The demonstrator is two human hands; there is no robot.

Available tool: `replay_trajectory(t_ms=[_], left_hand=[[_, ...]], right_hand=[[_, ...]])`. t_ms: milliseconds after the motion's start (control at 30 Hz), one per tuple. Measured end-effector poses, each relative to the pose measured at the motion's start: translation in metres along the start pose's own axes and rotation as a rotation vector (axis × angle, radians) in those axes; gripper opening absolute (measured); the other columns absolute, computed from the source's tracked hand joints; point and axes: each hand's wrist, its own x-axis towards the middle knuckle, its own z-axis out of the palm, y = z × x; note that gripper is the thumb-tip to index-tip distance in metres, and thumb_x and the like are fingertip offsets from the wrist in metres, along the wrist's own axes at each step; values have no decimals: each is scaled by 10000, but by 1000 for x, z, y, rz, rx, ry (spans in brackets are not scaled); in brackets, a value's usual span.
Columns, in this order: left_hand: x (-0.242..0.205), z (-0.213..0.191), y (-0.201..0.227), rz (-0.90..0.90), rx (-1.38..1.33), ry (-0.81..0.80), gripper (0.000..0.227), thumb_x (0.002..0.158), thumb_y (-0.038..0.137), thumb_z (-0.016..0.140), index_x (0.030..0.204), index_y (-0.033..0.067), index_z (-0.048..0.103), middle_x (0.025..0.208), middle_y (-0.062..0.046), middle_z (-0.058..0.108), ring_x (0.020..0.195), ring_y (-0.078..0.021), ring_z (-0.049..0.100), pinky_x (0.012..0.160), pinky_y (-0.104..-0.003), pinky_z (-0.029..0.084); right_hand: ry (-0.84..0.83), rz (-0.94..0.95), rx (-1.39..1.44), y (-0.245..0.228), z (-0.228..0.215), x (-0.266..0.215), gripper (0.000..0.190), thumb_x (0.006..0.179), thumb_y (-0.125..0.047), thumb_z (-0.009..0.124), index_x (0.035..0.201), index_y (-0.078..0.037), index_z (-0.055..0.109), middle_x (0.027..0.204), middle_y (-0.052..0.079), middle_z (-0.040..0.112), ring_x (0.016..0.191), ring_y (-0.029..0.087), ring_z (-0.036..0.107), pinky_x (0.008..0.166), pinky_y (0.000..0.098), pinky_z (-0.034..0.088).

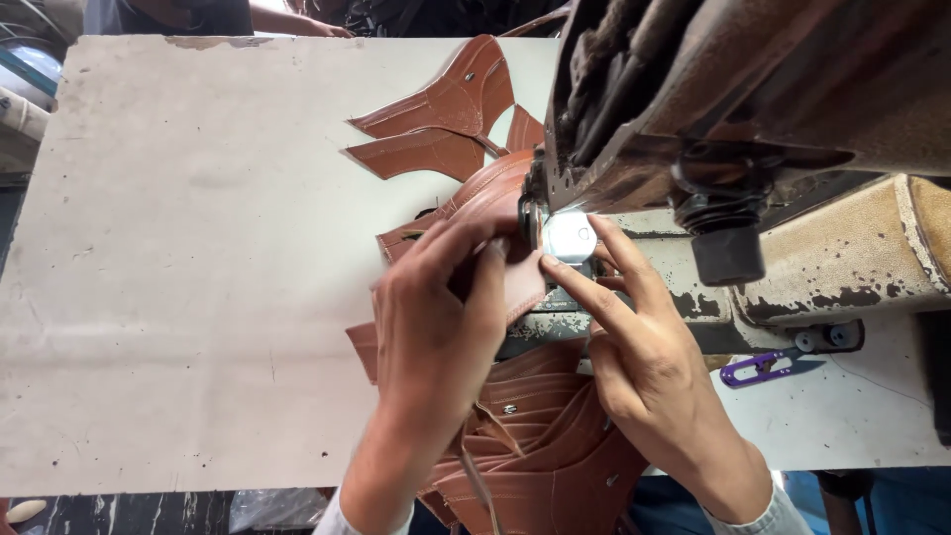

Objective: Stitching brown leather shoe upper components using an industrial sewing machine.

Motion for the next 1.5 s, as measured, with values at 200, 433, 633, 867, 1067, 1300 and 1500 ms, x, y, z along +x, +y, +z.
replay_trajectory(t_ms=[200,433,633,867,1067,1300,1500], left_hand=[[23,13,-10,-51,-14,-51,190,915,75,620,1038,90,764,890,-67,771,782,-183,774,738,-315,576],[4,21,-25,314,391,156,144,944,73,729,1088,73,736,975,-94,675,894,-251,657,776,-390,510],[-60,29,3,350,132,-62,175,943,-10,767,1083,28,669,1017,-77,648,954,-226,649,848,-342,543],[-97,35,33,344,108,-179,298,808,69,761,1083,-17,686,959,-138,663,925,-284,659,924,-461,511],[-59,12,42,33,-17,-47,240,941,106,706,1176,58,714,954,-84,756,812,-220,736,707,-325,575],[-22,2,15,-104,10,5,101,980,105,624,1037,66,697,919,-103,773,809,-233,783,685,-345,585],[-14,12,2,-155,23,66,100,963,126,647,1011,41,669,891,-115,764,799,-255,780,697,-350,586]], right_hand=[[-42,41,74,4,-9,-7,621,835,114,471,1420,-66,580,1648,214,311,1404,352,518,975,386,559],[-211,481,-249,76,-23,-95,385,891,-245,755,1252,-129,690,1319,63,628,1186,244,673,979,454,574],[-255,328,-318,96,-25,-127,545,648,-316,858,1128,-101,717,1195,89,648,1145,247,625,915,461,564],[-304,647,529,93,-44,-102,206,850,-25,826,1027,34,737,910,109,760,773,194,722,656,333,632],[140,393,689,10,-10,-24,188,972,-9,649,1142,40,713,1124,147,712,916,158,703,765,276,598],[34,-8,113,-2,3,2,405,967,-58,611,1371,-71,643,1615,202,372,1412,340,505,1154,434,442],[-27,16,76,1,6,3,585,857,65,589,1421,-90,596,1636,194,315,1415,364,504,1117,426,467]])
